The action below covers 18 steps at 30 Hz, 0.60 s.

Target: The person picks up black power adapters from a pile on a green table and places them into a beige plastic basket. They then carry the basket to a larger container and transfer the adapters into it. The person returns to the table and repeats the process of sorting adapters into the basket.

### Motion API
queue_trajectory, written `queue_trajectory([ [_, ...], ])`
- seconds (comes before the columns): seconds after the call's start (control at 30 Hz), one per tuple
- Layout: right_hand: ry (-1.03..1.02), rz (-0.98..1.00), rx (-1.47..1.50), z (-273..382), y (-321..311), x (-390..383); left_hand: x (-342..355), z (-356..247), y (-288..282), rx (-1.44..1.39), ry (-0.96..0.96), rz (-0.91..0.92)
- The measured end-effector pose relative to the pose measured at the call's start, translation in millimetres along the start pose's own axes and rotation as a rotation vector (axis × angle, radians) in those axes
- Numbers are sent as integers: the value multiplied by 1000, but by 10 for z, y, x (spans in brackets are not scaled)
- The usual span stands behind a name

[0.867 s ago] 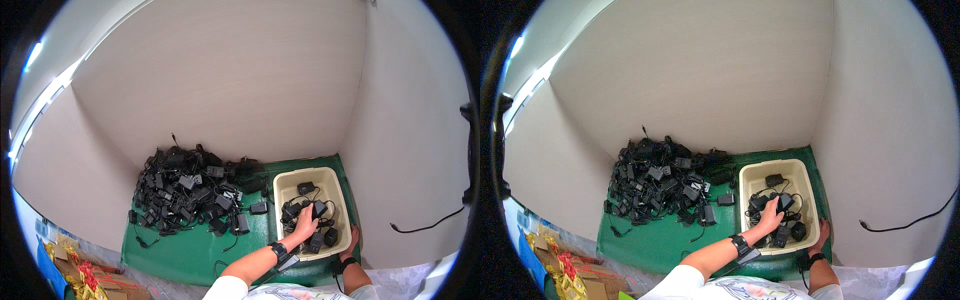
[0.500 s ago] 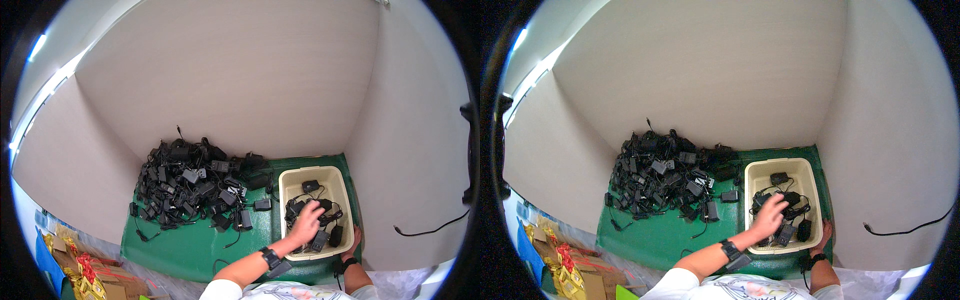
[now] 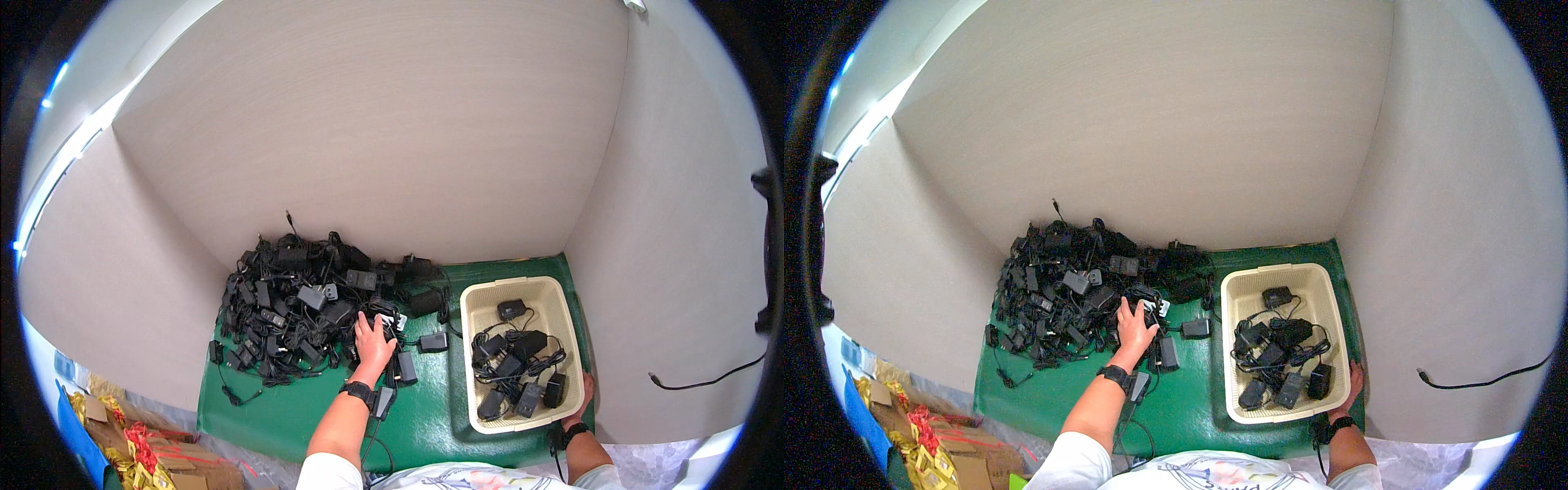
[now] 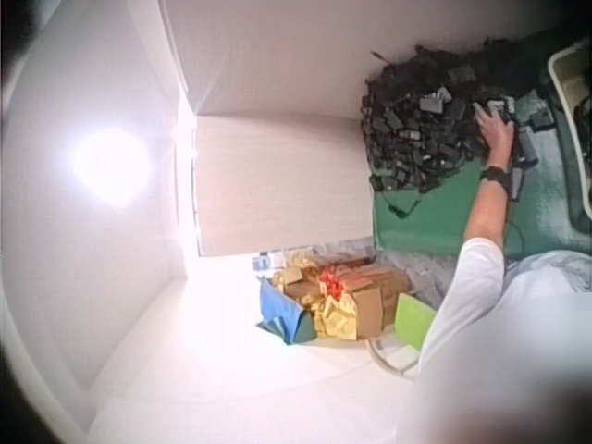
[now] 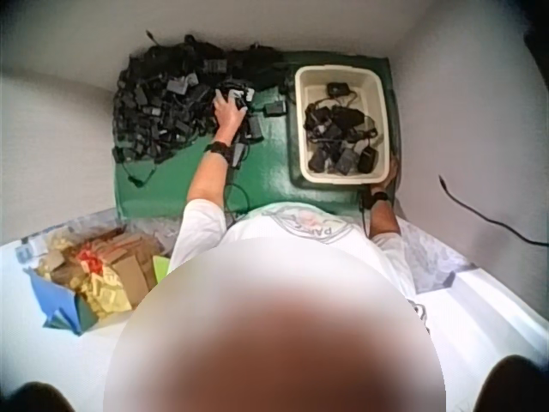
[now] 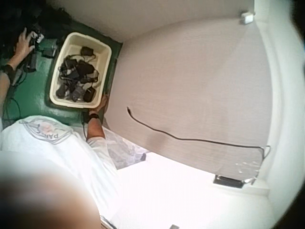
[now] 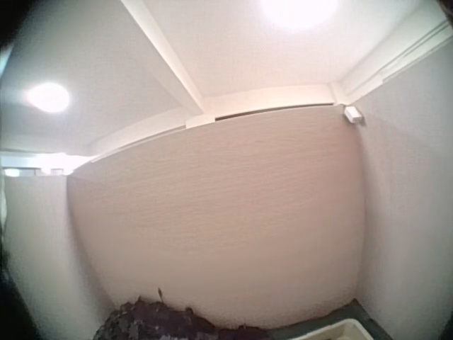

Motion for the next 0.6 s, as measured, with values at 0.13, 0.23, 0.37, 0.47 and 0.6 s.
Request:
queue_trajectory([
  [0.13, 14, -44, 20, 24, -39, -21, 18, 3, 4, -35, 67, -99],
  [0.23, 53, -9, 70, -47, 13, -28, 41, 9, -150, -206, 44, -161],
  [0.37, 96, -80, 271, -186, 73, -58, 104, 58, -602, -1291, -252, -14],
  [0.47, 49, -103, 220, -206, 123, -91, 12, -251, -1330, -1573, -15, 29],
  [0.6, 131, -69, 142, -283, 185, -63, -181, -839, -2038, -1686, 260, 83],
])
Point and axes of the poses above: each hand's wrist, its own x-axis towards the middle knuckle, its own y-axis out of the palm, z = x × y, the point moved 6 cm from there along x, towards the middle knuckle, and after that the axes turned 1 degree about z, right-handed, at the moved point
